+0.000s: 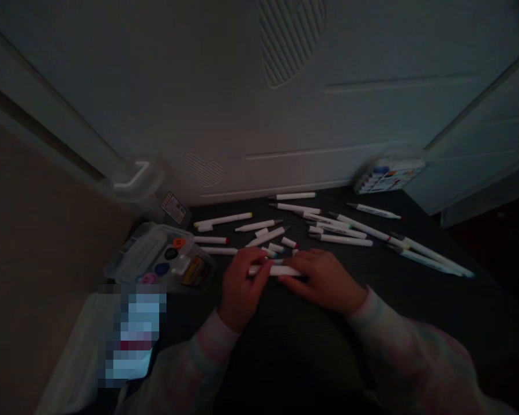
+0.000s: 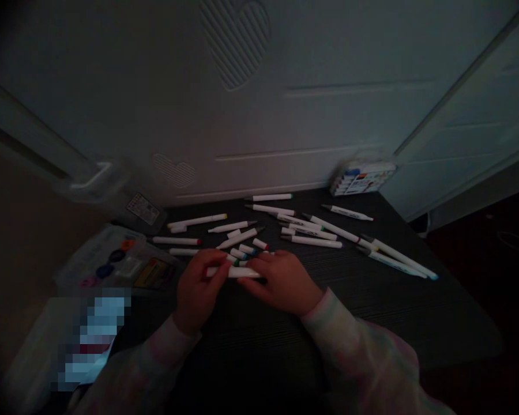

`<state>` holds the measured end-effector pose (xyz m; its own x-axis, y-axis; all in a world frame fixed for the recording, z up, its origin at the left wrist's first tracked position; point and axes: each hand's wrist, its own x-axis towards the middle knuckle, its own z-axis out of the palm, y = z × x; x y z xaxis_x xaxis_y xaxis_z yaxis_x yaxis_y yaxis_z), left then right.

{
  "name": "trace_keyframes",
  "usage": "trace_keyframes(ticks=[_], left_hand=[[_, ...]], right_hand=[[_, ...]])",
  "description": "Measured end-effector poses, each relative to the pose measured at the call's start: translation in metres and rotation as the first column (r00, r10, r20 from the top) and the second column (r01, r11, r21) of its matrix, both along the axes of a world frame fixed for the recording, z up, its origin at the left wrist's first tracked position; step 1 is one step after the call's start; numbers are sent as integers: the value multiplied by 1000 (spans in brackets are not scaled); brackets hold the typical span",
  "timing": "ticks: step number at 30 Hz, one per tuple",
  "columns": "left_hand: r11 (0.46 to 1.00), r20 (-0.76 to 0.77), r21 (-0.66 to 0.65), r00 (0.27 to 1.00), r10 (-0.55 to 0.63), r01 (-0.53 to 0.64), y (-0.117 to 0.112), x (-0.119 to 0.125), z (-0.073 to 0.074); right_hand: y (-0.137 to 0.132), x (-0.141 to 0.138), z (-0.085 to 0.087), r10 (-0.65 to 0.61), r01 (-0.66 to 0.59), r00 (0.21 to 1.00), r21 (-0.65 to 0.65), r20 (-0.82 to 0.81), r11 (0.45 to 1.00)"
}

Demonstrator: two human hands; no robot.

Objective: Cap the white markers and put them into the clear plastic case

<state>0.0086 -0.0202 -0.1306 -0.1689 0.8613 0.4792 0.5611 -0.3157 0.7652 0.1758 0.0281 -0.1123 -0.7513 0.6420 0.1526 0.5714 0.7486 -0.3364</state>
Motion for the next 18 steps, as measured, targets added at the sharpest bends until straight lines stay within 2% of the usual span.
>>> trace_keyframes(ticks=[2, 6, 8, 13, 18], left_hand=[[999, 11, -20, 1000, -24, 25, -4, 3, 0], [994, 251, -107, 967, 28, -1, -13, 10, -2], [993, 322, -115, 945, 50, -14, -15, 13, -4], [989, 432, -146, 897, 92, -31, -16, 16, -12], [991, 497, -130, 864, 79, -15, -15, 17, -10]], right_hand=[[-4, -2, 0, 23, -23, 999, -15, 23, 1000], [-11, -5, 0, 32, -34, 996, 21, 83, 999], [-12, -7, 0, 35, -39, 995, 34, 99, 999], [-14, -8, 2, 35, -42, 994, 68, 101, 997], [-15, -10, 2, 31, -37, 996, 68, 88, 997]])
